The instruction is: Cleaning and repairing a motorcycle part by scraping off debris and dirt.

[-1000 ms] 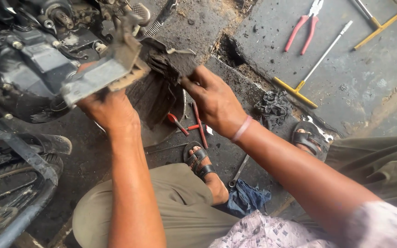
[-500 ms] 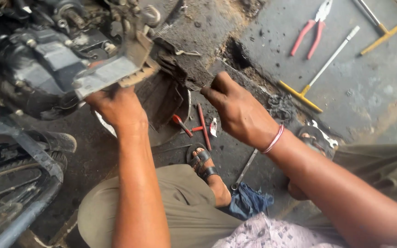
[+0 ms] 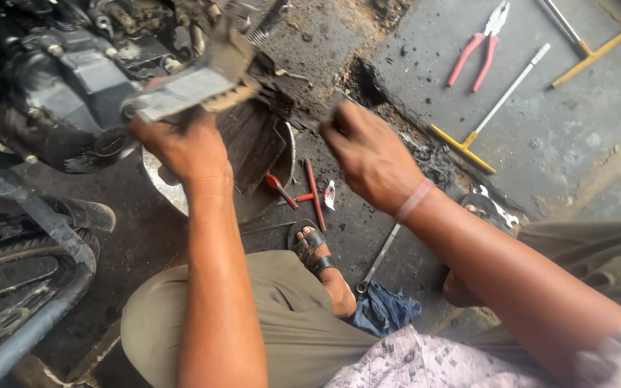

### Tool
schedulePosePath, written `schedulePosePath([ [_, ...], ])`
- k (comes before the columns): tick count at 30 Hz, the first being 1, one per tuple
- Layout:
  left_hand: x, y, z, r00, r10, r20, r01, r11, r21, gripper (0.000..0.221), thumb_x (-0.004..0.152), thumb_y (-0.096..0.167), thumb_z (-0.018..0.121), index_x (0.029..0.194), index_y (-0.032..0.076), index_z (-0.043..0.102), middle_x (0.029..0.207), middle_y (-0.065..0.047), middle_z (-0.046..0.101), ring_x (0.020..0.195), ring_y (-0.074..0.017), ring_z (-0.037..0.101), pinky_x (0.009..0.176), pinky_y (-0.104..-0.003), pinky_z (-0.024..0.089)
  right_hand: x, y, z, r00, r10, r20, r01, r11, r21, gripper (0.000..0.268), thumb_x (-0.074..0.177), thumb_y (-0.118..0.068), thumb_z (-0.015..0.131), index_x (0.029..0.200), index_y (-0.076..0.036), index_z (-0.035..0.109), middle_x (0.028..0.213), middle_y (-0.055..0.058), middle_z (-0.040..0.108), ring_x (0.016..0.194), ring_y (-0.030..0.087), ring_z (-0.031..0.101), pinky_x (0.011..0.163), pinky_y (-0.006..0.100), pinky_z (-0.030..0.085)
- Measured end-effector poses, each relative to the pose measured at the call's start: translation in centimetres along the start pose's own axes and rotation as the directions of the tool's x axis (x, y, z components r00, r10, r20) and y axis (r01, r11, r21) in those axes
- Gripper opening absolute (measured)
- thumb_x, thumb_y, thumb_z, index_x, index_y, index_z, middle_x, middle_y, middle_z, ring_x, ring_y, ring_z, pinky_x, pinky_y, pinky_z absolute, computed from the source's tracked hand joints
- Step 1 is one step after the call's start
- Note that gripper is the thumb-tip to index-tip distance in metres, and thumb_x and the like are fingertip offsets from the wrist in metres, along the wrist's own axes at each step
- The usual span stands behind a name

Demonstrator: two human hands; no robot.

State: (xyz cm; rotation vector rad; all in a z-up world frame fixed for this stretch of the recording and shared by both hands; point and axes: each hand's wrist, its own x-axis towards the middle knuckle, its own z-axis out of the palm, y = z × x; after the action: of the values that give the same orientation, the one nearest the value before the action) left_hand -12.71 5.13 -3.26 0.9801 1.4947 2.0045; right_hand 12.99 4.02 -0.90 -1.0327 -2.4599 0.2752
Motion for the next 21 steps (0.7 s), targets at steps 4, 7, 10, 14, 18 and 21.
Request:
schedulePosePath([
  [4,-0.6,-0.7,-0.5,1.000,0.010,0.012,-0.011,0.999,0.035,0.047,0.091,-0.012,0.071,0.128,-0.002,0.043,0.126,-0.018,0.060,0.120,-0.0251,0.066,0.113,-0.039,0.058,0.1,-0.6,-1.6,0.999,0.004,0.054,-0.003,1.000,-0.016,0.026,0.103,-0.012,0.058,0.123,0.001,0.067,0.097,0.013,0.053,0.085,0.025,0.058,0.073,0.038,0.055],
  [7,-0.5,0.1,0.0,0.995,0.084,0.053,-0.091,0.985,0.145,0.045,0.095,-0.011,0.075,0.129,-0.003,0.048,0.128,-0.018,0.060,0.122,-0.0249,0.067,0.116,-0.040,0.058,0.8,-0.6,-2.0,0.988,0.113,0.106,-0.120,0.991,0.066,0.025,0.103,-0.019,0.063,0.118,-0.001,0.070,0.097,0.015,0.056,0.082,0.027,0.059,0.068,0.038,0.055],
  [10,-0.6,1.3,0.7,0.988,0.111,0.105,-0.135,0.957,0.256,0.040,0.091,-0.010,0.074,0.126,-0.004,0.053,0.123,-0.017,0.062,0.118,-0.0236,0.068,0.113,-0.041,0.057,0.5,-0.2,-1.5,0.977,0.199,0.077,-0.209,0.964,0.161,0.021,0.103,-0.016,0.067,0.118,-0.003,0.073,0.098,0.015,0.061,0.086,0.028,0.061,0.071,0.039,0.055],
  [14,-0.9,0.4,0.6,0.983,0.146,0.108,-0.172,0.939,0.296,0.045,0.088,-0.010,0.078,0.126,-0.003,0.055,0.123,-0.014,0.060,0.120,-0.0229,0.066,0.115,-0.041,0.054,0.7,-0.3,-1.6,0.981,0.195,-0.021,-0.185,0.956,0.226,0.017,0.098,-0.011,0.071,0.112,-0.004,0.076,0.098,0.015,0.064,0.093,0.031,0.063,0.076,0.043,0.054],
  [18,-0.8,-1.3,-0.2,0.976,0.194,0.093,-0.213,0.935,0.285,0.055,0.088,-0.008,0.078,0.132,-0.001,0.045,0.129,-0.013,0.051,0.126,-0.0230,0.061,0.118,-0.040,0.053,1.0,-0.6,-1.2,0.985,0.161,-0.060,-0.145,0.966,0.214,0.014,0.096,-0.008,0.072,0.109,-0.003,0.075,0.096,0.015,0.061,0.093,0.033,0.060,0.078,0.045,0.051],
  [21,-1.1,-0.9,-0.3,0.962,0.227,0.152,-0.269,0.879,0.394,0.054,0.090,-0.004,0.084,0.130,0.000,0.048,0.128,-0.014,0.053,0.123,-0.0233,0.062,0.117,-0.040,0.054,1.2,-0.6,-0.4,0.987,0.129,-0.097,-0.109,0.975,0.192,0.013,0.095,-0.006,0.071,0.107,-0.002,0.074,0.093,0.016,0.057,0.091,0.034,0.058,0.076,0.046,0.049],
])
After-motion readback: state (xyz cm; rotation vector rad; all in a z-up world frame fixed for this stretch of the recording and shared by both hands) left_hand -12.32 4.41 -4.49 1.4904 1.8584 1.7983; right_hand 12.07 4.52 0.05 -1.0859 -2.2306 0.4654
